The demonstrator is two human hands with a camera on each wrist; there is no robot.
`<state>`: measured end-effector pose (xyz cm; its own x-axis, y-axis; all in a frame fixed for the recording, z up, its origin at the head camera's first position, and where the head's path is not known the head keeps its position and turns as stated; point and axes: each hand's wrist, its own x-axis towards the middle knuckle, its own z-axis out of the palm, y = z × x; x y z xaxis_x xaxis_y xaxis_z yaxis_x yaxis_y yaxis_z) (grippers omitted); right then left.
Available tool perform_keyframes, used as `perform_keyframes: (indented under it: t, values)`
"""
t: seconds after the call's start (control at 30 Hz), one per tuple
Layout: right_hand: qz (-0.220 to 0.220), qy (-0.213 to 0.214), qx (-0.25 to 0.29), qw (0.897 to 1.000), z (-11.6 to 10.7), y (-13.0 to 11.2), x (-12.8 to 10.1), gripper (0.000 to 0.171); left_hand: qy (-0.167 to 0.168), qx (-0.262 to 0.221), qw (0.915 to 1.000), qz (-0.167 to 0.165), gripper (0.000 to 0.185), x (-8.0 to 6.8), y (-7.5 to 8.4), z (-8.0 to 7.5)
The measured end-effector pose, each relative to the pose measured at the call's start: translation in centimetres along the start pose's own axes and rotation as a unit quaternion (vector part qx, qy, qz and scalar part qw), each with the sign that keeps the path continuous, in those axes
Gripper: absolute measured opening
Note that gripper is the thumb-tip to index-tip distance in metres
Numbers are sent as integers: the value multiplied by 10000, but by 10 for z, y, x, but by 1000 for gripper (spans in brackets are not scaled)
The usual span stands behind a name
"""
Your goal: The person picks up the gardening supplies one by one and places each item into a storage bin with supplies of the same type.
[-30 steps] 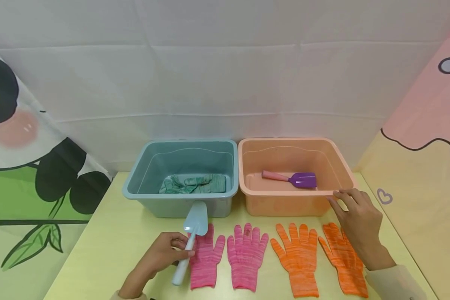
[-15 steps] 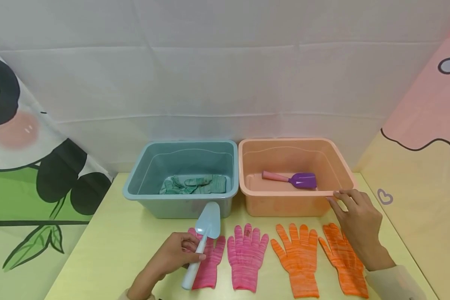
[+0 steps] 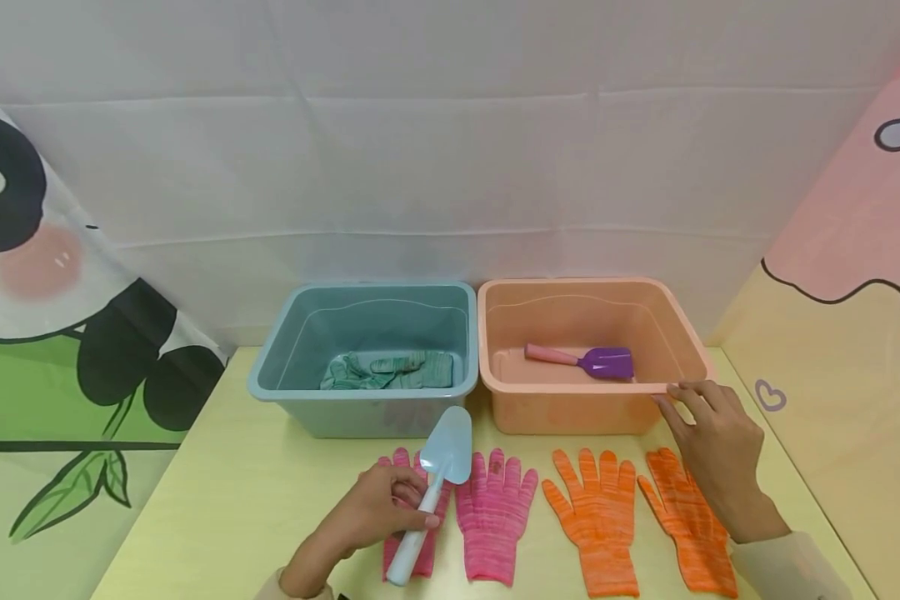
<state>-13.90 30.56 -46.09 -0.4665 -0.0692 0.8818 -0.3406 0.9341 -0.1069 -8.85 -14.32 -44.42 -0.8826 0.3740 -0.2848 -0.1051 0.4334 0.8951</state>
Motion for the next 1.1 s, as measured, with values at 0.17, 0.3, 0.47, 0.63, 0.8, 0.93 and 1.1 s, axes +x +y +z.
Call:
perform_keyframes:
  t: [0.17, 0.3, 0.47, 0.63, 0.8, 0.93, 1.1]
  values:
    - [7, -110, 15, 9999, -1, 1, -1, 65, -215, -215, 9994, 173, 30, 4, 7, 7]
    - [-25, -158, -19, 9999, -1, 1, -2, 65, -322, -279, 9987, 264, 31, 7, 13, 12]
    - [-60, 5, -16, 10000, 2, 2, -3, 65, -371, -70, 9985, 404, 30, 10, 23, 17]
    - [-154, 75, -80, 9998, 4, 2, -3, 64, -432, 77, 9982, 402, 30, 14, 33, 21]
    - [-252, 51, -110, 9996, 3, 0, -2, 61, -501, 119, 9978, 420, 28, 18, 42, 25]
    - [-274, 13, -104, 9996, 3, 1, -1, 61, -527, 111, 9974, 472, 30, 20, 49, 27]
    - [-213, -6, -81, 9997, 3, 1, -2, 63, -551, -35, 9974, 473, 36, 22, 56, 28]
